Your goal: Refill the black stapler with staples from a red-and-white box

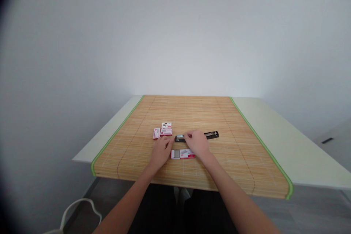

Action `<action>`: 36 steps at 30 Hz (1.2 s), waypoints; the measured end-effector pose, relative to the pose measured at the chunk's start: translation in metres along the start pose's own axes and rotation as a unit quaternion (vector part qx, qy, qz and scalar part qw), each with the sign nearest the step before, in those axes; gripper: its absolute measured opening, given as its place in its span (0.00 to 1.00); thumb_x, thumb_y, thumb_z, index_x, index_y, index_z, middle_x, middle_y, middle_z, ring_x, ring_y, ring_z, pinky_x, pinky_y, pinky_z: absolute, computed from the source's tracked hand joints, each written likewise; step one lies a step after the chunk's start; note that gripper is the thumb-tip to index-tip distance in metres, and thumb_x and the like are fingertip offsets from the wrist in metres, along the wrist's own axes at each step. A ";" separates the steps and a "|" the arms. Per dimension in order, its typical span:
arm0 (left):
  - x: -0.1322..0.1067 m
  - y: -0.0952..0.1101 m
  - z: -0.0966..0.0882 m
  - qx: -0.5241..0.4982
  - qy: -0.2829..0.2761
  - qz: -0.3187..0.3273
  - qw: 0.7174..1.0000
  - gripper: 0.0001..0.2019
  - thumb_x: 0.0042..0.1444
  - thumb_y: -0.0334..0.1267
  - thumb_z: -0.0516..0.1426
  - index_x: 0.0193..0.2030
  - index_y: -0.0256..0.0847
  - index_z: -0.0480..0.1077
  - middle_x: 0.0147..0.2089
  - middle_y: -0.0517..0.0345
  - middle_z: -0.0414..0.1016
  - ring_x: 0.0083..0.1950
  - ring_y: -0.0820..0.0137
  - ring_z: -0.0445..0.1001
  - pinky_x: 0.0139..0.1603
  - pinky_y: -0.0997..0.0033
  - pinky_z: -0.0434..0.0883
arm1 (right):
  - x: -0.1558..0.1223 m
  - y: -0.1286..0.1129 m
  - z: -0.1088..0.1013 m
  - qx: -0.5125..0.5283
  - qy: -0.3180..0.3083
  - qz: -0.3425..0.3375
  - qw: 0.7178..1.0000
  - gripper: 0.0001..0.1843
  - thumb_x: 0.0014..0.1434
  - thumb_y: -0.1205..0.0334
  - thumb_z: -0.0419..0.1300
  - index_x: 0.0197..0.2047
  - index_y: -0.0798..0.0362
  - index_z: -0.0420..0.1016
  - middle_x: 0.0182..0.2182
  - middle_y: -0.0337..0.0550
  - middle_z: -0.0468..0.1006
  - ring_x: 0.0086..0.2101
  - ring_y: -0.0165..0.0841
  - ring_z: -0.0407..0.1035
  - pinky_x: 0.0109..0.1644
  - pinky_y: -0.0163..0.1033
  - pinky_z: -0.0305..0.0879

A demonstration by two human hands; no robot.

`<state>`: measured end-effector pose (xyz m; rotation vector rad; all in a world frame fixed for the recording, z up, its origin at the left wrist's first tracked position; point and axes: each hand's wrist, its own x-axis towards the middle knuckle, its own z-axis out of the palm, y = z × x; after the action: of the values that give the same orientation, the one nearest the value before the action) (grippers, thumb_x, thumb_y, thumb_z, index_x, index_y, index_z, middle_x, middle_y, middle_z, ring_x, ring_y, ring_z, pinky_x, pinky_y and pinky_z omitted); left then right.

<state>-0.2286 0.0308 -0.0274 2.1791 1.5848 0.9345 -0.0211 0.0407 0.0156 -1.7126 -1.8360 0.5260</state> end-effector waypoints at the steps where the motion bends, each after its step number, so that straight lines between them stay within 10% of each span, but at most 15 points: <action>1: 0.000 0.000 0.000 0.002 0.000 0.000 1.000 0.20 0.73 0.49 0.47 0.46 0.48 0.79 0.42 0.53 0.75 0.48 0.61 0.70 0.49 0.62 0.62 | -0.001 -0.001 0.000 0.002 0.003 0.003 1.000 0.22 0.65 0.46 0.56 0.33 0.50 0.85 0.26 0.44 0.82 0.28 0.36 0.72 0.33 0.37 0.57; 20: -0.001 -0.003 0.004 0.030 0.003 0.015 0.999 0.20 0.74 0.48 0.46 0.49 0.50 0.79 0.42 0.55 0.76 0.48 0.62 0.70 0.48 0.61 0.62 | 0.003 0.014 0.034 0.231 0.042 0.103 0.967 0.25 0.58 0.45 0.59 0.40 0.59 0.85 0.25 0.42 0.79 0.23 0.30 0.66 0.28 0.35 0.59; 36: -0.002 -0.003 0.003 0.018 0.000 0.014 1.000 0.20 0.74 0.48 0.46 0.50 0.50 0.79 0.43 0.54 0.76 0.49 0.61 0.70 0.50 0.61 0.62 | 0.012 0.020 0.024 0.207 0.027 0.088 0.974 0.18 0.56 0.48 0.63 0.34 0.55 0.85 0.29 0.45 0.84 0.29 0.35 0.74 0.35 0.37 0.64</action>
<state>-0.2293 0.0306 -0.0318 2.2321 1.5861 0.9208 -0.0217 0.0568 -0.0135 -1.5860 -1.4182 0.8590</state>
